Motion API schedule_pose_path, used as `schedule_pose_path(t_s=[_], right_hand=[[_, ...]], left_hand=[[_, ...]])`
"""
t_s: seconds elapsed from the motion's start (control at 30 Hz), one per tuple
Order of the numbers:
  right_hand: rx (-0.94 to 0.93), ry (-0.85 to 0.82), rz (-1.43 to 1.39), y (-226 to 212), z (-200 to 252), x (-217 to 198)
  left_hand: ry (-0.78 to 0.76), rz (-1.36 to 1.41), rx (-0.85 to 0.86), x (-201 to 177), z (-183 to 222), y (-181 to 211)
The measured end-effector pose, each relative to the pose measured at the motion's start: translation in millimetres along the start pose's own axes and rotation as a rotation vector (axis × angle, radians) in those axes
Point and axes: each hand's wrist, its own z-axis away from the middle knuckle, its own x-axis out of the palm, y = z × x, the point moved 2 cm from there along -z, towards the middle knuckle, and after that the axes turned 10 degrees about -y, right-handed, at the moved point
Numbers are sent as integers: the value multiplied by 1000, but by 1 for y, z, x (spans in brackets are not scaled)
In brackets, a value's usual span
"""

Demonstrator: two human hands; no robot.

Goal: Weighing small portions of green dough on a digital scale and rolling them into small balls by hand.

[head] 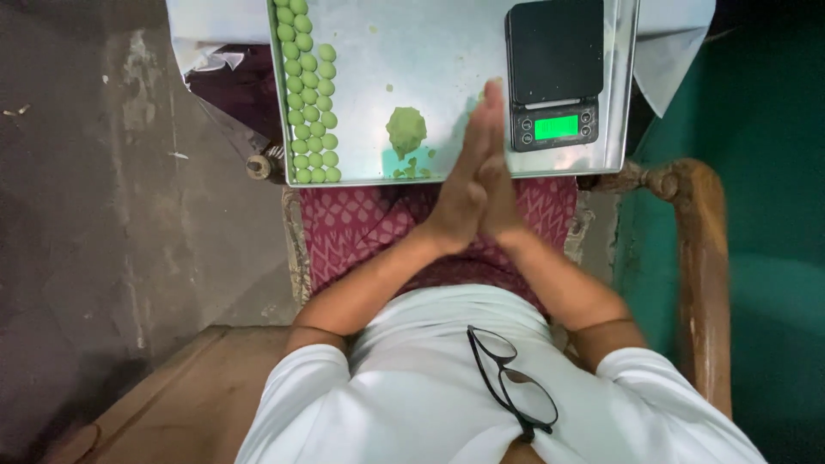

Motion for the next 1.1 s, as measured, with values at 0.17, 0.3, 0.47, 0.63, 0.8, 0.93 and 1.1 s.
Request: schedule_pose_path(t_s=[0.17,0.3,0.47,0.63,0.8,0.93,1.1], right_hand=[[87,-38,257,3,6,-5],[72,30,631,9,-27,-31],[-45,-157,706,14,-12,-33],[-94,-188,822,23,15,-30],[-72,-88,808,35,11,-39],[-18,35,762,36,9,-48],[77,-90,452,17,11,-46]], left_hand=[[138,472,-200,4,21,-70],[206,736,-299,-3,30,-106],[390,1074,-169,-21,21,-117],[320,971,-277,-29,29,-86],[262,984,-247,-30,35,-93],[218,888,-333,-30,31,-75],[170,788,-386,-37,33,-74]])
